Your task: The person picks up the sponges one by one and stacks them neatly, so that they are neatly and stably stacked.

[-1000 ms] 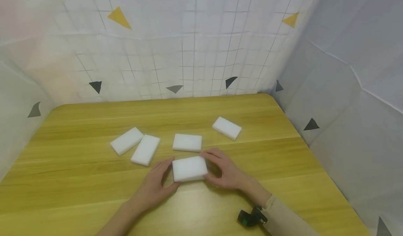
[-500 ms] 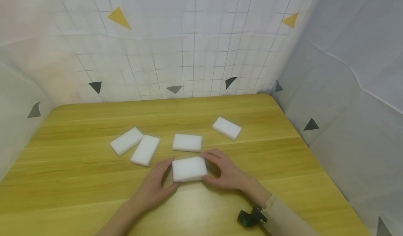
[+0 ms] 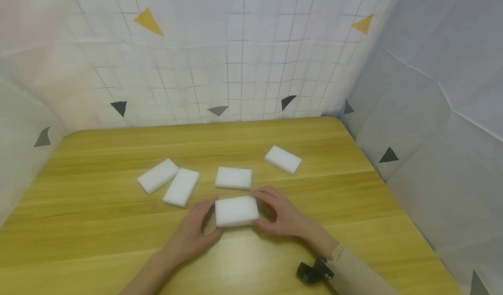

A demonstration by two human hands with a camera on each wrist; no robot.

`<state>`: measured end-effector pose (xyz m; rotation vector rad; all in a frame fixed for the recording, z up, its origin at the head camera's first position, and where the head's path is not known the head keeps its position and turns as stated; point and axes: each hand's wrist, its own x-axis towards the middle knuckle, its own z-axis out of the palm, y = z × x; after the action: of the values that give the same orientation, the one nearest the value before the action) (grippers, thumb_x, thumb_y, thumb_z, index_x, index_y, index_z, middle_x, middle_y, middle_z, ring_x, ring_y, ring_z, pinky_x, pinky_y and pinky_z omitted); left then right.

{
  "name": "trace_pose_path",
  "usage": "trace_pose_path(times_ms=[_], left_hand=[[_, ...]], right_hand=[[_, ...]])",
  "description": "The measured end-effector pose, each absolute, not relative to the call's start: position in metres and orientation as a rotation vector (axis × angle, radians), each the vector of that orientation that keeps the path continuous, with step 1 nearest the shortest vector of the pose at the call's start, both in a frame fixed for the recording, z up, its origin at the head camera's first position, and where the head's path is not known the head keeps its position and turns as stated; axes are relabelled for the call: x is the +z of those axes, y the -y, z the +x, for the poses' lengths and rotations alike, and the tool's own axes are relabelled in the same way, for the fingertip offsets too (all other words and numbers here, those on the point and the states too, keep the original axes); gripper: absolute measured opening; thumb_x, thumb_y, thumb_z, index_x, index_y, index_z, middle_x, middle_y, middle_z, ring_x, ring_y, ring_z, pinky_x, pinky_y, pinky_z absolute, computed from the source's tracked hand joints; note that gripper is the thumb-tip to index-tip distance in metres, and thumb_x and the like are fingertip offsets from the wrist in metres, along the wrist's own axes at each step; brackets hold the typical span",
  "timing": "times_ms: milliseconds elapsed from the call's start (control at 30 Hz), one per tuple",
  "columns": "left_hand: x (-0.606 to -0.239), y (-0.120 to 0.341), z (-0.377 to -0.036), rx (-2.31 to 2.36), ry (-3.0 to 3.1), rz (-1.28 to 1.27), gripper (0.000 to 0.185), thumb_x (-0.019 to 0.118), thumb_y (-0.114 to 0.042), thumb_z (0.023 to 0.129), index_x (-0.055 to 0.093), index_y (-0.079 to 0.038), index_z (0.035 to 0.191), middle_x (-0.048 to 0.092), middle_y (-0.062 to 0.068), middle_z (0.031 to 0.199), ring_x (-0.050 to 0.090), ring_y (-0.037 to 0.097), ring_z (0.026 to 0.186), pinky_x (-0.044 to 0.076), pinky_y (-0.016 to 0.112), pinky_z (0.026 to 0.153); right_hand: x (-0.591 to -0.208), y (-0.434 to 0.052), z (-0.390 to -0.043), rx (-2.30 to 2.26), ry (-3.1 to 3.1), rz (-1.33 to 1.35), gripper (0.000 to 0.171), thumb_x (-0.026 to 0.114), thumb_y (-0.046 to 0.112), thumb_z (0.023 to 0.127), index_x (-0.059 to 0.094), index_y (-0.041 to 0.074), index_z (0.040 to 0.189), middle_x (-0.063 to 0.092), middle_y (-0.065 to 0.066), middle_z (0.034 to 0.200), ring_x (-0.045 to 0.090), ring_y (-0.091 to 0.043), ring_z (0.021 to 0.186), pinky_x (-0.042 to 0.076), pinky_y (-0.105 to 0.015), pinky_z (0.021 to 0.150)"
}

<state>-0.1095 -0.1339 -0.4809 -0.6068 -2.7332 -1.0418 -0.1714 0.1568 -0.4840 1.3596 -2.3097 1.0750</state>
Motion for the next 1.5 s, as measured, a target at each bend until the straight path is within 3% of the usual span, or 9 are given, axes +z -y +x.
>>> trace_pose_path(times_ms=[433,733,1500], left_hand=[[-0.4808,0.1341,-0.1093,-1.062,2.726,-0.611,0.079,0.084,-0.03,0.08,0.047,-0.008,0.146,0.056,0.007,0.142,0.05,0.025,0.133,0.043,0.045,0.114],[-0.4791,0.1341,-0.1079,-1.173,2.662,-0.634,0.077,0.083,-0.038,0.082,0.048,-0.013,0.146,0.055,-0.002,0.143,0.05,0.021,0.134,0.043,0.045,0.113],[-0.4799,0.1341,-0.1089,-1.151,2.654,-0.635,0.077,0.083,-0.041,0.08,0.05,-0.012,0.144,0.057,0.002,0.14,0.053,0.023,0.131,0.045,0.045,0.111]], right_hand=[[-0.4838,-0.1573,-0.1711,1.044,2.343,1.348,0.064,0.08,0.033,0.083,0.057,0.003,0.135,0.059,-0.005,0.132,0.055,-0.02,0.122,0.049,-0.038,0.106],[-0.4858,-0.1579,-0.1714,1.022,2.378,1.342,0.065,0.077,0.035,0.084,0.055,0.004,0.138,0.058,-0.005,0.134,0.054,-0.021,0.124,0.048,-0.04,0.109],[-0.4824,-0.1578,-0.1704,1.042,2.414,1.355,0.065,0.075,0.032,0.086,0.051,0.003,0.14,0.056,-0.004,0.135,0.056,-0.02,0.123,0.048,-0.039,0.108]])
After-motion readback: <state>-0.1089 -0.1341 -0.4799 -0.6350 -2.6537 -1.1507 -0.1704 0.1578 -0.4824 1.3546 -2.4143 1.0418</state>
